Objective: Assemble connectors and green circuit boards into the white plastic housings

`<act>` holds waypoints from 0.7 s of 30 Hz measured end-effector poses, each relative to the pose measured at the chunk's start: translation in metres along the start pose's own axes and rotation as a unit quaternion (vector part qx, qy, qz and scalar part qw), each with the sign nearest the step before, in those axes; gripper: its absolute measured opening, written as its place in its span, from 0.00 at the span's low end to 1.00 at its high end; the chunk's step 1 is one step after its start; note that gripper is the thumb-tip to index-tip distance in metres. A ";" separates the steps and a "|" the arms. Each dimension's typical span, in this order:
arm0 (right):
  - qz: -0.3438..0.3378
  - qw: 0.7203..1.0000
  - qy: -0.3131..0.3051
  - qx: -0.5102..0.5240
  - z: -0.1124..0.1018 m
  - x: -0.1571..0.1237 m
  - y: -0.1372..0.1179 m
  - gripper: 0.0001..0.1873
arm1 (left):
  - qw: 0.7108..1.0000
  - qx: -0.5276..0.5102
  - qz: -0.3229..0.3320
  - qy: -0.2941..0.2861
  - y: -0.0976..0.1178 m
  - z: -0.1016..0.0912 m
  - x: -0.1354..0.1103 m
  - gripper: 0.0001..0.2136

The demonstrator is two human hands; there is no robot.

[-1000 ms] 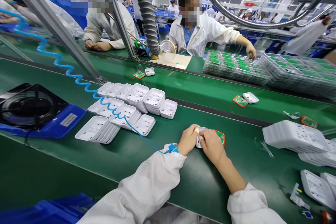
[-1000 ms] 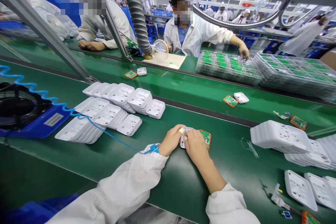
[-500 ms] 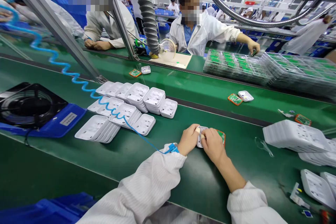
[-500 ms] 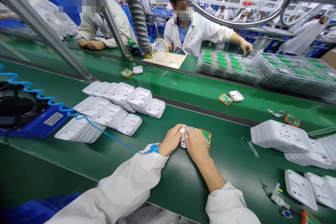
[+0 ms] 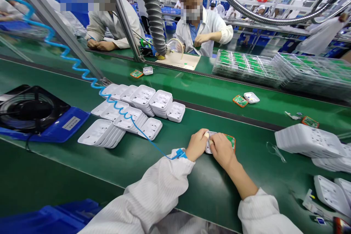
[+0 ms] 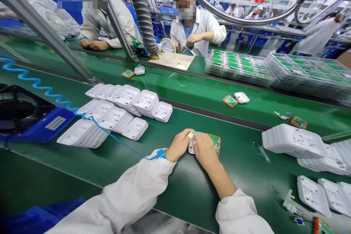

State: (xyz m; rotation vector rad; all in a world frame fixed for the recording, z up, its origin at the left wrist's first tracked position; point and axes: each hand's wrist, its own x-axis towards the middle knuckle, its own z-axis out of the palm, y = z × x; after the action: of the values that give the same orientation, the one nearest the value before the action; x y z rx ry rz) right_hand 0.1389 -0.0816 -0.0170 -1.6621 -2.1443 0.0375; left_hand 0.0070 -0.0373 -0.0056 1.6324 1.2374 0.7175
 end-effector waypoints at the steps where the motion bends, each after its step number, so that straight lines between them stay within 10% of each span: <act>1: -0.004 1.000 0.001 -0.002 0.001 0.000 0.000 0.07 | 1.000 0.005 -0.001 -0.001 0.000 0.000 0.000 0.14; 21: -0.030 0.999 0.031 -0.014 -0.010 -0.017 0.007 0.09 | 0.998 0.041 0.041 -0.015 0.005 -0.015 0.002 0.16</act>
State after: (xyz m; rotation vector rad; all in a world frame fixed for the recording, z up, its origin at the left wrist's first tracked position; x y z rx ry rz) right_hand 0.1515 -0.0977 -0.0153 -1.5925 -2.1558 -0.0605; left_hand -0.0038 -0.0303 0.0044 1.7639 1.1989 0.6979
